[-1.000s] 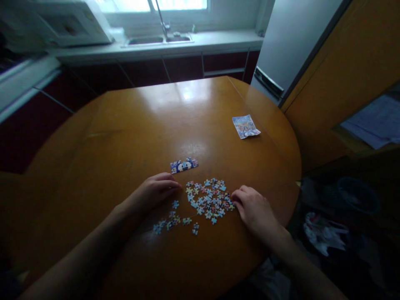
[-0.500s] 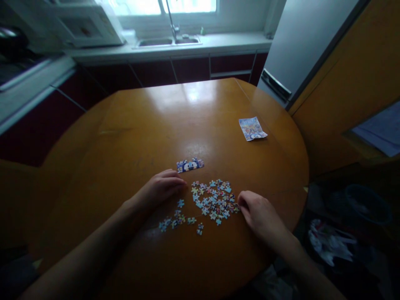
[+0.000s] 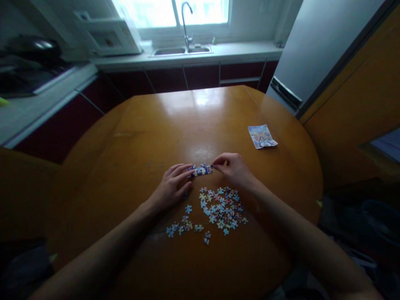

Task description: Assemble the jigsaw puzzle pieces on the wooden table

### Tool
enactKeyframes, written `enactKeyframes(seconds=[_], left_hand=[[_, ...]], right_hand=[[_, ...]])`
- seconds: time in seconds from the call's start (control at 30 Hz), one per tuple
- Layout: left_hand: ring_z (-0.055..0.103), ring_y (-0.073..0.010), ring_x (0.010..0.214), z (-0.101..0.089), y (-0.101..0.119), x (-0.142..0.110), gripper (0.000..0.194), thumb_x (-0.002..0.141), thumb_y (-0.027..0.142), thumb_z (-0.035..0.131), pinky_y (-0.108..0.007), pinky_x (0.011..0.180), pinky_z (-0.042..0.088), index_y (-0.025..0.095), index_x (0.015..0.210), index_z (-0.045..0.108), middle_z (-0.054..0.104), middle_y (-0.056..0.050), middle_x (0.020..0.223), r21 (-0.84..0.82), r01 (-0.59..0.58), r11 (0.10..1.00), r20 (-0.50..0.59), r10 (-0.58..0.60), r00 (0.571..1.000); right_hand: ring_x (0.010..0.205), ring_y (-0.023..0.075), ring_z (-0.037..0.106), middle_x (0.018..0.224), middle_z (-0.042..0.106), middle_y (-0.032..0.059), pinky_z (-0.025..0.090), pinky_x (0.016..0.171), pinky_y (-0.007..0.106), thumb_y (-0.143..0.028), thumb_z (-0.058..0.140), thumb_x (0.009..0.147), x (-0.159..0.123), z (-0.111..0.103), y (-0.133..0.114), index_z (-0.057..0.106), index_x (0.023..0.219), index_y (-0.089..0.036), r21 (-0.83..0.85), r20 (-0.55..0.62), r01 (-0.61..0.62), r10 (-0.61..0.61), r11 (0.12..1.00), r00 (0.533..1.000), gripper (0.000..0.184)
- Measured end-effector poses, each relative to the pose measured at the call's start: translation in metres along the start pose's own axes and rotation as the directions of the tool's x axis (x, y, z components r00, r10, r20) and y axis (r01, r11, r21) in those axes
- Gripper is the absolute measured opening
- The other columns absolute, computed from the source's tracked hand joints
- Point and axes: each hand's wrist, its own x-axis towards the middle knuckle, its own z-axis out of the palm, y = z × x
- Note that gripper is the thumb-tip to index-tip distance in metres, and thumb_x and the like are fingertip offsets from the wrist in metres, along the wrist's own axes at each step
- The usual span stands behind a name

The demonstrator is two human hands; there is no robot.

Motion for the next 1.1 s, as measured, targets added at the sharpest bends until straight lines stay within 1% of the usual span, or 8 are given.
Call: enactKeyframes(seconds=[0.13,0.2,0.27,0.4,0.57,0.73,0.87,1.1], left_hand=[[0.037,-0.0325,0.143,0.0,0.002,-0.002,0.045,0.099,0.036,0.058,-0.058,0.118,0.033,0.031,0.144,0.055,0.049,-0.003,0.155,0.086,0.027,0.996,0.095,-0.035,0.995],[0.036,-0.0331,0.143,0.0,0.003,-0.003,0.046,0.099,0.037,0.057,-0.059,0.119,0.031,0.031,0.145,0.054,0.048,-0.002,0.156,0.111,0.036,0.993,0.121,-0.049,0.991],[0.036,-0.0333,0.144,0.0,0.003,-0.003,0.046,0.1,0.038,0.056,-0.06,0.119,0.029,0.031,0.145,0.054,0.048,-0.002,0.156,0.122,0.04,0.992,0.129,-0.056,0.99],[0.035,-0.0331,0.144,0.0,0.002,-0.004,0.047,0.099,0.038,0.057,-0.061,0.119,0.027,0.032,0.146,0.053,0.048,-0.002,0.156,0.107,0.035,0.994,0.129,-0.049,0.99],[0.035,-0.0334,0.144,0.0,0.002,-0.004,0.048,0.099,0.035,0.058,-0.061,0.119,0.027,0.032,0.146,0.052,0.048,-0.002,0.155,0.09,0.043,0.995,0.118,-0.054,0.992],[0.035,-0.0329,0.145,0.0,0.003,-0.004,0.048,0.098,0.035,0.059,-0.06,0.12,0.025,0.033,0.146,0.052,0.048,-0.002,0.156,0.081,0.054,0.995,0.126,-0.064,0.99],[0.035,-0.0326,0.144,0.001,0.003,-0.003,0.047,0.099,0.035,0.058,-0.059,0.12,0.026,0.034,0.145,0.053,0.049,-0.001,0.155,0.076,0.052,0.996,0.122,-0.061,0.991],[0.036,-0.0335,0.144,0.0,0.003,-0.003,0.046,0.099,0.034,0.059,-0.06,0.119,0.026,0.033,0.144,0.054,0.049,-0.002,0.155,0.087,0.056,0.995,0.128,-0.067,0.99]], right_hand=[[0.072,0.0164,0.064,0.08,0.076,0.0041,0.049,0.068,0.03,-0.014,0.069,0.082,0.036,0.038,0.019,0.078,0.082,-0.019,0.023,0.084,0.068,-0.07,0.997,0.994,0.01],[0.07,0.0157,0.062,0.079,0.075,0.0037,0.048,0.068,0.029,-0.012,0.068,0.082,0.046,0.049,0.025,0.078,0.083,-0.018,0.009,0.138,0.092,-0.092,0.996,0.986,0.012],[0.07,0.0154,0.061,0.078,0.073,0.0034,0.048,0.067,0.029,-0.012,0.067,0.083,0.05,0.054,0.028,0.078,0.084,-0.018,-0.013,0.168,0.116,-0.112,0.993,0.979,0.012],[0.076,0.0177,0.06,0.077,0.072,0.0042,0.048,0.072,0.031,-0.011,0.067,0.084,0.051,0.055,0.028,0.077,0.082,-0.018,-0.036,0.183,0.182,-0.173,0.983,0.968,0.012],[0.083,0.0197,0.06,0.08,0.074,0.0037,0.047,0.081,0.035,-0.013,0.068,0.085,0.05,0.057,0.026,0.075,0.079,-0.021,-0.061,0.179,0.262,-0.248,0.963,0.952,0.012],[0.082,0.0197,0.061,0.079,0.074,0.0042,0.047,0.08,0.035,-0.015,0.066,0.086,0.052,0.055,0.028,0.074,0.08,-0.021,-0.048,0.189,0.276,-0.263,0.96,0.946,0.012],[0.083,0.0197,0.06,0.081,0.073,0.0039,0.045,0.081,0.035,-0.014,0.065,0.085,0.052,0.054,0.029,0.073,0.08,-0.021,-0.087,0.196,0.288,-0.267,0.954,0.944,0.012],[0.085,0.0209,0.058,0.082,0.072,0.0044,0.043,0.084,0.038,-0.013,0.067,0.084,0.05,0.057,0.031,0.074,0.079,-0.021,-0.147,0.181,0.286,-0.259,0.947,0.949,0.012]])
